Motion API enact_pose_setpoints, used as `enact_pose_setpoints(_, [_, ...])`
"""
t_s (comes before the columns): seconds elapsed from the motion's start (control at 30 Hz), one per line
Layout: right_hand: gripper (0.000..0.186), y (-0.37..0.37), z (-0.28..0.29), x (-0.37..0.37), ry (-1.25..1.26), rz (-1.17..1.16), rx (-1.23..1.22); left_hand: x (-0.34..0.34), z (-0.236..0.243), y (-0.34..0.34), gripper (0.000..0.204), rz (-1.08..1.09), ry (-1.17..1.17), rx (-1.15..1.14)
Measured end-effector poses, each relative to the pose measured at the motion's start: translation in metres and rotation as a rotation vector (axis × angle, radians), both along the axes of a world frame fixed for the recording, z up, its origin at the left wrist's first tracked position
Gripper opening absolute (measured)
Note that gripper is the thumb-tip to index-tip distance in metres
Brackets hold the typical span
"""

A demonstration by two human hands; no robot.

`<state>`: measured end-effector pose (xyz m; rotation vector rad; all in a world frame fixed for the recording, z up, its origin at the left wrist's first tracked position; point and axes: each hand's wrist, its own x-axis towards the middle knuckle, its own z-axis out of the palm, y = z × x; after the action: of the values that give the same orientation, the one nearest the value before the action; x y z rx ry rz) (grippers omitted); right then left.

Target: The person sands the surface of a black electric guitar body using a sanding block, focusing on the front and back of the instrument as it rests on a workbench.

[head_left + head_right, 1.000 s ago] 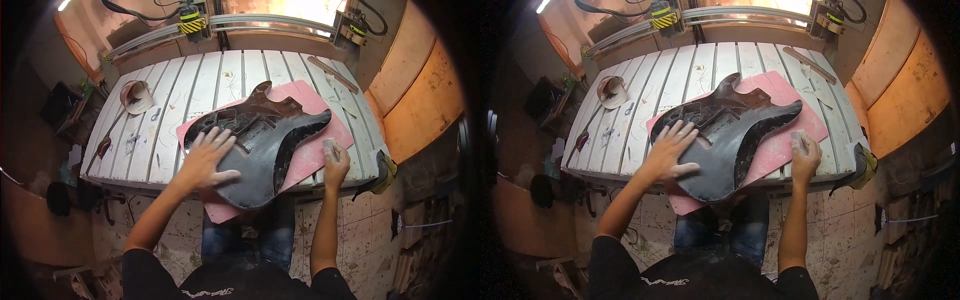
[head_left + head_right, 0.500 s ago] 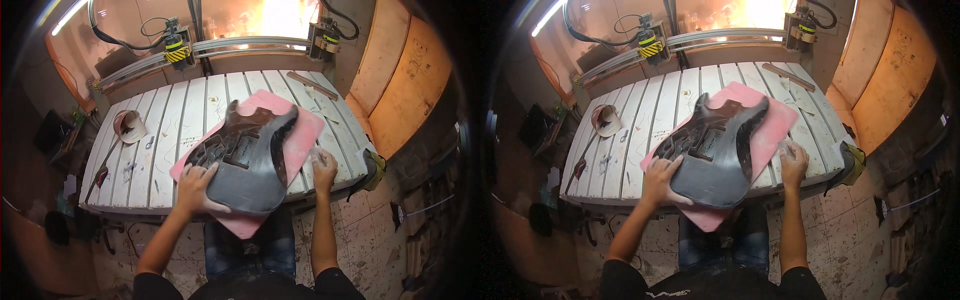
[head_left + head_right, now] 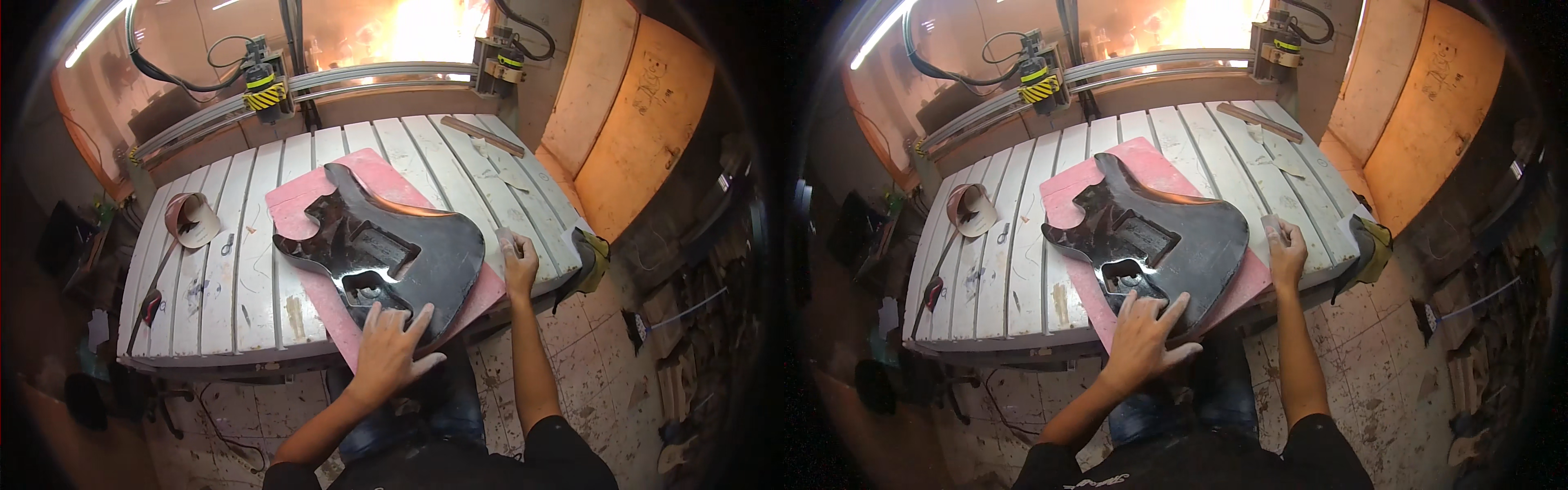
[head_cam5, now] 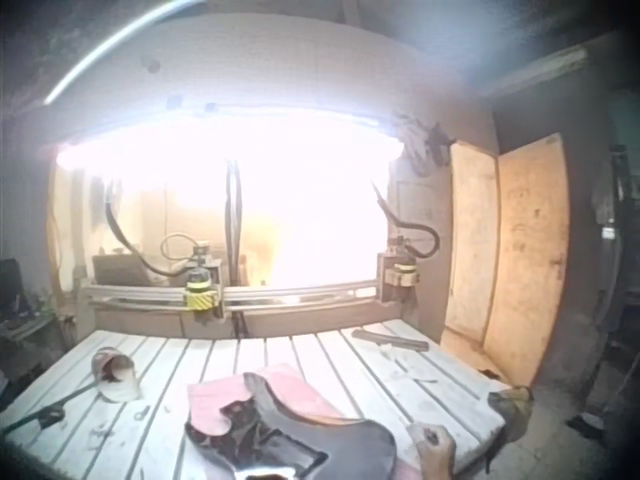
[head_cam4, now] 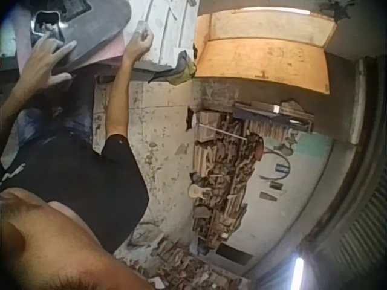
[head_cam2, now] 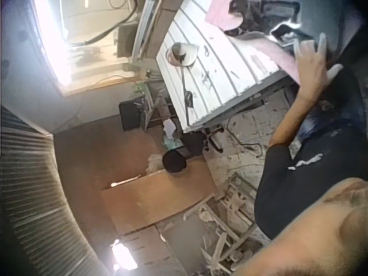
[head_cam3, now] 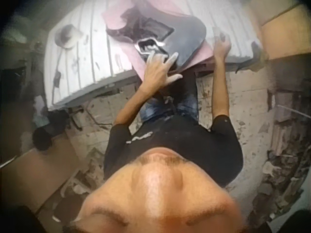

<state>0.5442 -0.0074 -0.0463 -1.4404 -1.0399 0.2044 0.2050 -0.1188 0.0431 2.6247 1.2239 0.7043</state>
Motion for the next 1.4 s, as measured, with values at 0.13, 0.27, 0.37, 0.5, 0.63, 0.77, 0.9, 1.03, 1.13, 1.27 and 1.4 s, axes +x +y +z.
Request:
enact_pose_setpoints(0.13, [0.031,-0.017,0.037,-0.011,0.159,0.184,-0.149,-0.009,-0.013,0.008,0.081,-0.007,-0.082,0.052])
enact_pose_setpoints(0.27, [0.027,-0.036,0.077,-0.023,-0.209,0.469,-0.128,-0.014,0.007,0.014,0.074,-0.019,-0.064,-0.016])
enact_pose_setpoints(0.37, [0.026,-0.038,0.095,-0.019,-0.574,0.405,-0.226,-0.008,0.029,0.047,0.069,-0.003,-0.133,-0.122])
enact_pose_setpoints(0.5, [0.027,-0.037,0.093,-0.029,-0.656,0.353,-0.286,0.001,0.023,0.132,0.069,0.116,-0.069,-0.001])
enact_pose_setpoints(0.63, [0.027,-0.059,0.085,-0.061,-0.756,0.338,-0.198,-0.002,-0.003,0.210,0.087,0.146,0.109,0.046])
enact_pose_setpoints(0.77, [0.024,-0.094,0.090,-0.084,-0.744,0.404,-0.197,0.019,-0.002,0.213,0.112,0.260,0.281,-0.091])
enact_pose_setpoints(0.9, [0.021,-0.068,0.089,-0.062,-0.704,0.178,-0.267,0.028,0.001,0.214,0.119,0.270,0.281,-0.118])
enact_pose_setpoints(1.03, [0.020,-0.115,0.093,-0.111,-0.756,0.370,-0.171,0.022,0.000,0.212,0.122,0.287,0.276,-0.112])
enact_pose_setpoints(1.13, [0.021,-0.078,0.086,-0.074,-0.749,0.325,-0.195,0.019,0.003,0.212,0.128,0.283,0.292,-0.088])
enact_pose_setpoints(1.27, [0.020,-0.092,0.089,-0.090,-0.737,0.263,-0.215,0.018,0.005,0.214,0.134,0.254,0.314,-0.096])
enact_pose_setpoints(1.4, [0.020,-0.103,0.088,-0.093,-0.785,0.354,-0.200,0.017,0.003,0.215,0.137,0.261,0.314,-0.100])
